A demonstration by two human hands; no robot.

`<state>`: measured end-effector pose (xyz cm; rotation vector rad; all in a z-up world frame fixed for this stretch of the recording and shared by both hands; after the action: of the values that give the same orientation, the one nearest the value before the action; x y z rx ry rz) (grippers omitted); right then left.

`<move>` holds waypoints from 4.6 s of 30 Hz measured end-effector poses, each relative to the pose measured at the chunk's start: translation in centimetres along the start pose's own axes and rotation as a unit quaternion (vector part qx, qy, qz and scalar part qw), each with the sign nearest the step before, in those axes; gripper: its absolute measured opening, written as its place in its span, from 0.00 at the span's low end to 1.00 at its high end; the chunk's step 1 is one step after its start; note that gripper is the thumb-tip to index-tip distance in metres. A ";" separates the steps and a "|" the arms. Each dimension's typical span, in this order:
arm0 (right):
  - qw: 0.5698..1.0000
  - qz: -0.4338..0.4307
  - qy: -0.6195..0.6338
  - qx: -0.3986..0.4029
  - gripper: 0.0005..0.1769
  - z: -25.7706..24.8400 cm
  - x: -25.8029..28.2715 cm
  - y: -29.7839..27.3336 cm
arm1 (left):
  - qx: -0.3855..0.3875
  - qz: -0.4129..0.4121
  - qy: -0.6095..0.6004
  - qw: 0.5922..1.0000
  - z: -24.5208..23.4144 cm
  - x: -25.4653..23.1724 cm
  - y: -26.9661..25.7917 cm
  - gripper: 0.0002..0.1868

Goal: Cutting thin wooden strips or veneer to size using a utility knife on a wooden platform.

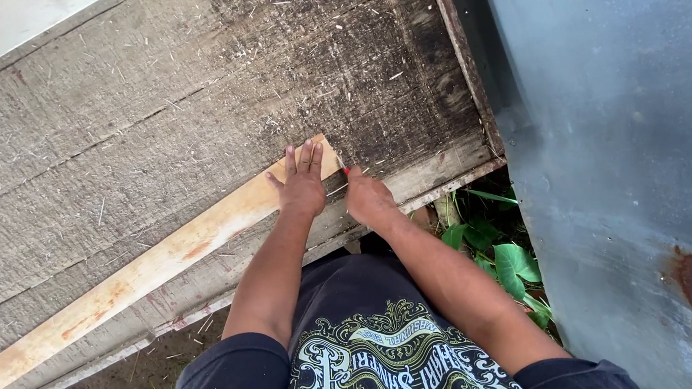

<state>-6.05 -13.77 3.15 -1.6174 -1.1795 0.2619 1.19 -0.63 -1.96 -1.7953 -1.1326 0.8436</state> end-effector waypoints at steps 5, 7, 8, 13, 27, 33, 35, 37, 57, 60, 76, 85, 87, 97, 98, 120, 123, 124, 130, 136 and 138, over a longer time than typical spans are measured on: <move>0.998 0.010 0.056 0.030 0.22 0.9 -1.3 0.7 | -0.004 -0.005 0.001 1.000 -0.2 -0.1 -0.3 0.45; 0.997 0.014 0.061 0.038 0.22 0.9 -1.2 0.2 | -0.007 -0.005 0.002 1.000 -0.4 -0.1 -0.6 0.45; 0.996 0.030 0.070 0.051 0.22 1.1 -1.4 0.1 | -0.004 -0.004 -0.003 1.000 -0.7 -0.2 -1.0 0.44; 0.996 0.033 0.049 0.065 0.21 2.6 -2.5 -0.3 | 0.000 -0.002 -0.009 1.000 -0.9 -0.2 -1.4 0.43; 0.997 0.037 0.054 0.033 0.21 -1.0 -0.2 -1.2 | -0.015 0.015 -0.018 1.000 -0.2 0.0 -0.5 0.38; 0.998 0.037 0.051 0.003 0.18 -1.4 0.7 2.5 | -0.022 0.016 -0.018 0.999 -0.2 0.0 -0.9 0.38; 0.998 0.034 0.047 -0.006 0.19 -1.3 0.9 2.8 | -0.021 0.016 -0.019 0.999 -0.1 0.1 -0.5 0.38; 0.999 0.032 0.042 -0.013 0.20 -0.9 0.8 3.0 | -0.018 0.017 -0.020 0.999 0.3 0.2 -0.2 0.38; 0.995 0.048 0.053 0.074 0.18 3.2 -2.2 -1.0 | -0.007 -0.006 -0.019 1.000 0.1 0.0 -1.1 0.37; 0.989 0.056 0.090 0.099 0.26 1.2 -1.8 -3.7 | -0.014 0.006 -0.005 1.000 0.0 -0.2 -0.7 0.37; 0.997 0.032 0.070 0.020 0.28 -1.6 0.8 1.8 | -0.022 0.005 -0.012 1.000 0.6 -0.1 0.0 0.38; 0.999 0.018 0.031 0.004 0.25 1.3 -1.2 4.2 | -0.025 0.004 -0.014 1.000 0.1 -0.1 -0.6 0.37; 0.999 0.016 0.022 0.018 0.23 2.1 -1.7 4.4 | -0.017 -0.004 -0.010 1.000 0.1 -0.1 -0.8 0.37; 0.995 0.031 0.083 0.044 0.20 4.4 -4.1 1.0 | 0.000 -0.009 0.003 1.000 -1.0 -1.0 -1.7 0.37; 0.996 0.033 0.069 0.048 0.19 4.5 -4.3 0.6 | 0.001 -0.008 0.002 1.000 -0.8 -1.0 -1.5 0.37; 0.998 -0.006 0.052 -0.043 0.21 1.2 -0.7 3.7 | -0.006 0.023 0.029 0.999 -0.2 0.9 0.5 0.41; 0.998 -0.007 0.044 -0.045 0.22 1.1 -0.3 3.4 | -0.010 0.021 0.022 0.999 0.3 1.1 1.2 0.41; 0.998 -0.007 0.042 -0.041 0.22 1.2 -0.5 3.3 | -0.007 0.020 0.019 1.000 0.2 1.0 0.8 0.41; 0.999 0.014 0.033 -0.013 0.18 1.3 -0.9 1.9 | -0.008 0.013 0.022 1.000 -0.5 0.5 -0.1 0.41; 0.995 0.030 0.087 0.039 0.24 2.4 -2.7 -0.5 | -0.017 0.019 0.008 1.000 -0.6 0.1 -0.2 0.40; 0.994 0.039 0.093 0.053 0.24 2.5 -2.6 -0.6 | -0.015 0.013 0.010 1.000 -0.3 0.4 -0.5 0.40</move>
<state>-9.30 -14.31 1.65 -1.5608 -0.9479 0.2148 1.46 -0.25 -1.43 -1.8421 -1.1165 0.8276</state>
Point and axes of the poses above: each hand's wrist, its own y-axis towards the middle knuckle, its own z-axis out of the palm, x = y × z, the point moved 2 cm from there along y, towards the middle knuckle, and after that the axes turned 12 degrees about x, right-handed, at the moved point
